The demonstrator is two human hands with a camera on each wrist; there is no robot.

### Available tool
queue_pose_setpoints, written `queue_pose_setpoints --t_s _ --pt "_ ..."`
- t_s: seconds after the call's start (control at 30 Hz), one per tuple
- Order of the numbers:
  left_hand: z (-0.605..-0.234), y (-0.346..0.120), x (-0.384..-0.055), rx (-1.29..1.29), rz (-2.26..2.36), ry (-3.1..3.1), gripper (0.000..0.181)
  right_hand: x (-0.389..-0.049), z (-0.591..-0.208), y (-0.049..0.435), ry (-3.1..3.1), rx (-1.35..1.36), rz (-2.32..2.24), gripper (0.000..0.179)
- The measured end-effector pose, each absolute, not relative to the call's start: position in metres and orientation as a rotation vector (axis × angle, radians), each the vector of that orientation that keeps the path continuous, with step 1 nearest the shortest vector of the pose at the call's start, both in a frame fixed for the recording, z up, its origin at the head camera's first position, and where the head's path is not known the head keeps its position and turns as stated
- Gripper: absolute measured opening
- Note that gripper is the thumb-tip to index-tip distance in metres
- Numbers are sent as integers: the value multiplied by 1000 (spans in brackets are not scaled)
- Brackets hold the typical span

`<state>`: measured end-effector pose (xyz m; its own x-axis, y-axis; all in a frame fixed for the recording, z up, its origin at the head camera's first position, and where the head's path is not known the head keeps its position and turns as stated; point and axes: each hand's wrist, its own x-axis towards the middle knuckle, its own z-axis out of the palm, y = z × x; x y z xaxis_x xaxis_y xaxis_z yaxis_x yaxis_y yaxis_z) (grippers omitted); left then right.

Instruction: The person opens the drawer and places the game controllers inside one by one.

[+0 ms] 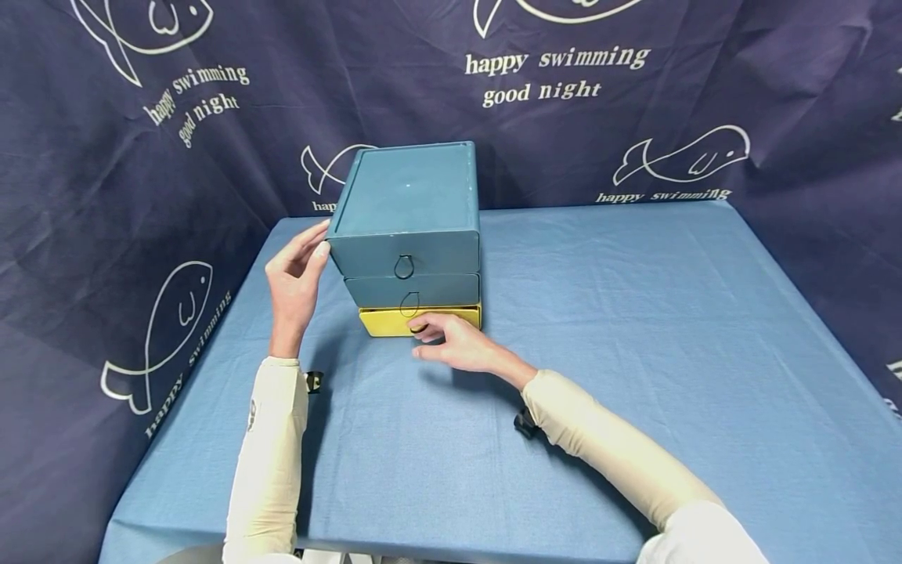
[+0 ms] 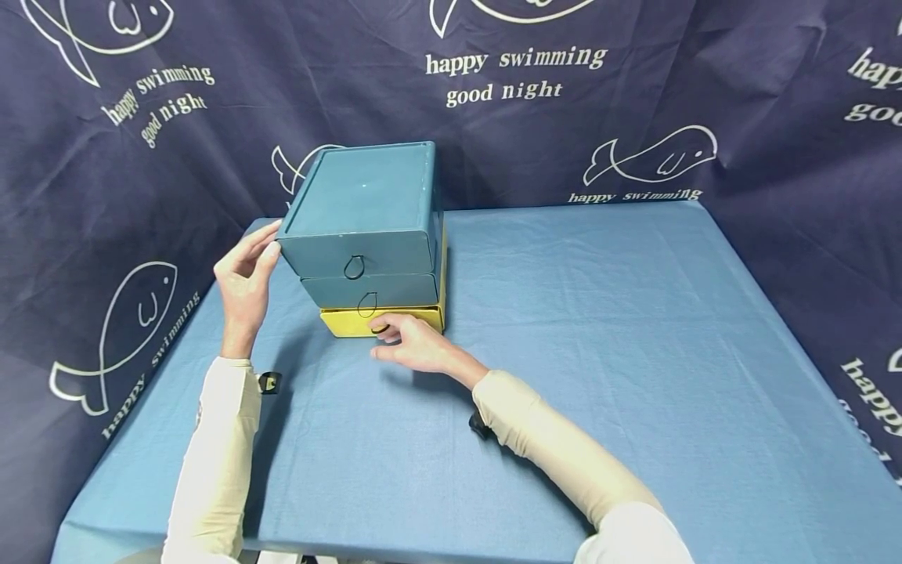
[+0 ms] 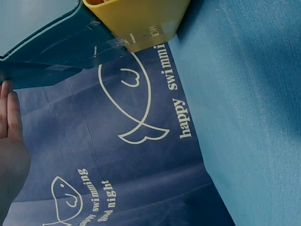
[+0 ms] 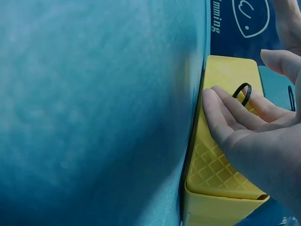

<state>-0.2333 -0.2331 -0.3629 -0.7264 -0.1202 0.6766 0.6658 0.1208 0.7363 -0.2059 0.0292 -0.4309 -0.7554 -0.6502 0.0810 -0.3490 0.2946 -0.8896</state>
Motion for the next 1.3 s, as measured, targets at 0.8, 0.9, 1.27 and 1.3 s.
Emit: queue_pose_setpoints --t_s 0.8,0.9,1.27,1.3 --pt "-364 -234 -234 -553 -1662 -1781 31 -211 -429 28 2303 -869 -1417 47" --pt "-364 -234 -235 -552 -1675 -1778 31 -211 -429 28 2303 -867 -1417 46" --pt "-363 -235 -234 -528 -1666 -1810 32 -210 -429 30 2285 -881 -1434 46" --pt "-363 -235 -234 -528 -1667 -1810 32 -209 -428 31 2279 -881 -1441 47"
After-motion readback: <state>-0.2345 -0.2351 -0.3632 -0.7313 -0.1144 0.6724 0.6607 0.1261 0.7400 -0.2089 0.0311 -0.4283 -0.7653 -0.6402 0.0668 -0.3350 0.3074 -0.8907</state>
